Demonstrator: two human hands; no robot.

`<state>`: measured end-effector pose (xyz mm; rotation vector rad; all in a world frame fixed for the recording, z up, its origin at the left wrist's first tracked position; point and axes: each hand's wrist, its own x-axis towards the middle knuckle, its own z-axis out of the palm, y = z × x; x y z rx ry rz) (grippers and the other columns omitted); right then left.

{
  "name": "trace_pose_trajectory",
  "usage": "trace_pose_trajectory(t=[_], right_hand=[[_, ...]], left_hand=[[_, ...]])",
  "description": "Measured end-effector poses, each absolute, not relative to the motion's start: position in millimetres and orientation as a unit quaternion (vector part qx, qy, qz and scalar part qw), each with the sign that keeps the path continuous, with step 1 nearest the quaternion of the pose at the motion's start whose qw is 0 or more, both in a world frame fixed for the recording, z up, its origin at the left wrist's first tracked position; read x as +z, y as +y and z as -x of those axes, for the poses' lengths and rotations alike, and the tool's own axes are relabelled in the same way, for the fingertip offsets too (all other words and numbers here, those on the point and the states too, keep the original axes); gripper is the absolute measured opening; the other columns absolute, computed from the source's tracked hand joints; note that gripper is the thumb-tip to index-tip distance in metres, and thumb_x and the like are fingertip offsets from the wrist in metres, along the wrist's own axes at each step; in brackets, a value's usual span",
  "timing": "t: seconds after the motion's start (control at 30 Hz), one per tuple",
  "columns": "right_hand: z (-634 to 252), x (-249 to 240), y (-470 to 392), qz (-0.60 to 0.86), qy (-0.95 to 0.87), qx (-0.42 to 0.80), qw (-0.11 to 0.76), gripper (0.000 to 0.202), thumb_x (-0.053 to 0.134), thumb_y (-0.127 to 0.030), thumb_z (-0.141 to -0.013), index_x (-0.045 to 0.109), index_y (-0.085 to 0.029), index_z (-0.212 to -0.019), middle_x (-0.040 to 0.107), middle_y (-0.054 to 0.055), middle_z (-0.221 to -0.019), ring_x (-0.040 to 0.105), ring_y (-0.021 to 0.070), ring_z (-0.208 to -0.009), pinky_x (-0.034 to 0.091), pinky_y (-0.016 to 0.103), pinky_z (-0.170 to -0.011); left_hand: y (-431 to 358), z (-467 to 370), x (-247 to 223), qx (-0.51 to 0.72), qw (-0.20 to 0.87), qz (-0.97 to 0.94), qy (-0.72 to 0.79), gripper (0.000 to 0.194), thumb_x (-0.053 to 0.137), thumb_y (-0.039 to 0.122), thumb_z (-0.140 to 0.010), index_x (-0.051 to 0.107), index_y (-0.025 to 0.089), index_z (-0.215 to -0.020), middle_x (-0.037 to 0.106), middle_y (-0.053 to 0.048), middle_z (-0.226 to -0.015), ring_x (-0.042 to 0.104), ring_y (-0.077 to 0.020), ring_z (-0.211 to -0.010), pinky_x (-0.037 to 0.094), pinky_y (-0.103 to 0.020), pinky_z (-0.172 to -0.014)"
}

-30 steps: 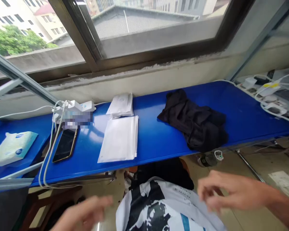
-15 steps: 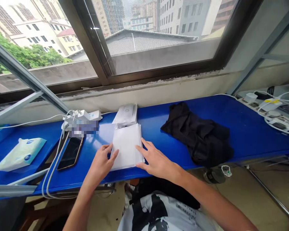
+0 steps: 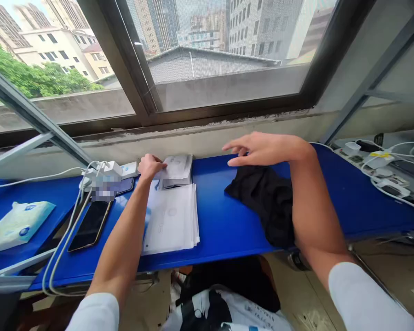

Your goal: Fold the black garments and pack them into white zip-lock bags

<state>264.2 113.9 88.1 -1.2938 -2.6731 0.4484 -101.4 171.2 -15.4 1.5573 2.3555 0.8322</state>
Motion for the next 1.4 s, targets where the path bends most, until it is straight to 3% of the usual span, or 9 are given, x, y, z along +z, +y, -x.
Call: trace_pose_trajectory(t=[0.1, 0.3, 0.43, 0.6, 0.73, 0.87, 1.0, 1.13, 1.4], right_hand=[[-267.4, 75.9, 139.3, 0.441, -0.878, 0.179, 0.047, 0.060, 0.066, -0.058, -0.091, 0.066, -0.024, -0.141, 0.078, 0.009, -0.118, 0.074, 0.0312, -0.107, 0.059, 0.041, -0.091], [-246.6, 65.4, 144.2, 0.464, -0.821, 0.197, 0.268, 0.072, 0.059, -0.063, -0.095, 0.054, -0.018, -0.151, 0.073, 0.014, -0.128, 0.070, 0.0335, -0.115, 0.059, 0.047, -0.098], [-228.0, 59.4, 142.2, 0.404, -0.762, 0.270, 0.428, 0.070, 0.051, -0.065, -0.100, 0.046, -0.020, -0.154, 0.075, 0.011, -0.119, 0.073, 0.0259, -0.105, 0.064, 0.037, -0.084], [-227.4, 66.6, 132.8, 0.370, -0.710, 0.171, 0.574, 0.054, 0.058, -0.045, -0.101, 0.046, -0.026, -0.150, 0.076, 0.006, -0.105, 0.073, 0.0206, -0.095, 0.062, 0.034, -0.082], [-229.5, 77.6, 100.8, 0.347, -0.770, 0.125, 0.520, 0.032, 0.065, -0.034, -0.097, 0.066, -0.025, -0.128, 0.077, 0.004, -0.096, 0.073, 0.0206, -0.090, 0.060, 0.033, -0.078], [-217.5, 80.0, 71.1, 0.317, -0.823, 0.089, 0.462, 0.020, 0.061, -0.028, -0.097, 0.073, -0.021, -0.111, 0.076, 0.002, -0.088, 0.074, 0.0209, -0.085, 0.057, 0.034, -0.078], [-208.0, 77.6, 63.1, 0.326, -0.823, 0.061, 0.462, 0.020, 0.060, -0.037, -0.100, 0.070, -0.023, -0.110, 0.072, 0.002, -0.083, 0.068, 0.0182, -0.075, 0.052, 0.031, -0.074], [-205.1, 75.9, 65.0, 0.338, -0.822, 0.019, 0.458, 0.028, 0.054, -0.047, -0.102, 0.063, -0.023, -0.091, 0.061, -0.001, -0.070, 0.057, 0.0145, -0.065, 0.043, 0.028, -0.066], [-216.5, 85.4, 63.7, 0.273, -0.874, 0.057, 0.398, 0.037, 0.051, -0.028, -0.098, 0.041, -0.021, -0.063, 0.040, -0.004, -0.058, 0.036, 0.0108, -0.056, 0.030, 0.029, -0.060]], left_hand=[[178.8, 99.1, -1.0, 0.330, 0.091, -0.526, 0.779, 0.008, 0.077, 0.014, -0.071, 0.072, 0.014, -0.078, 0.066, -0.006, -0.072, 0.066, -0.0273, -0.082, 0.052, -0.040, -0.079], [151.7, 70.0, 48.7, 0.567, 0.078, -0.599, 0.559, 0.013, 0.080, 0.018, -0.081, 0.075, 0.019, -0.093, 0.060, 0.005, -0.067, 0.053, -0.0087, -0.063, 0.046, -0.026, -0.064], [110.9, 32.8, 62.0, 0.648, 0.176, -0.654, 0.347, 0.027, 0.091, 0.032, -0.074, 0.071, 0.022, -0.089, 0.061, 0.005, -0.069, 0.060, -0.0101, -0.065, 0.053, -0.028, -0.065], [87.4, 14.1, 68.5, 0.578, 0.208, -0.711, 0.342, 0.050, 0.095, 0.035, -0.068, 0.066, 0.026, -0.108, 0.067, -0.001, -0.091, 0.069, -0.0191, -0.091, 0.061, -0.033, -0.078], [80.5, 22.8, 79.3, 0.574, 0.145, -0.723, 0.355, 0.053, 0.091, 0.038, -0.074, 0.067, 0.027, -0.120, 0.069, -0.006, -0.113, 0.066, -0.0234, -0.116, 0.061, -0.031, -0.086], [69.7, 21.9, 85.0, 0.515, 0.200, -0.754, 0.355, 0.030, 0.078, 0.046, -0.088, 0.075, 0.019, -0.100, 0.075, -0.008, -0.098, 0.071, -0.0215, -0.096, 0.060, -0.031, -0.077], [62.0, 8.2, 81.1, 0.528, 0.198, -0.745, 0.356, 0.021, 0.079, 0.039, -0.087, 0.076, 0.018, -0.090, 0.076, -0.005, -0.088, 0.071, -0.0186, -0.081, 0.058, -0.029, -0.069], [55.2, -14.0, 69.9, 0.562, 0.165, -0.737, 0.337, 0.015, 0.071, 0.031, -0.093, 0.074, 0.018, -0.086, 0.074, -0.003, -0.082, 0.067, -0.0161, -0.076, 0.054, -0.028, -0.067], [92.1, 11.1, 66.0, 0.676, 0.081, -0.633, 0.369, 0.021, 0.071, 0.037, -0.094, 0.066, 0.020, -0.084, 0.062, 0.004, -0.072, 0.058, -0.0111, -0.069, 0.037, -0.029, -0.060]])
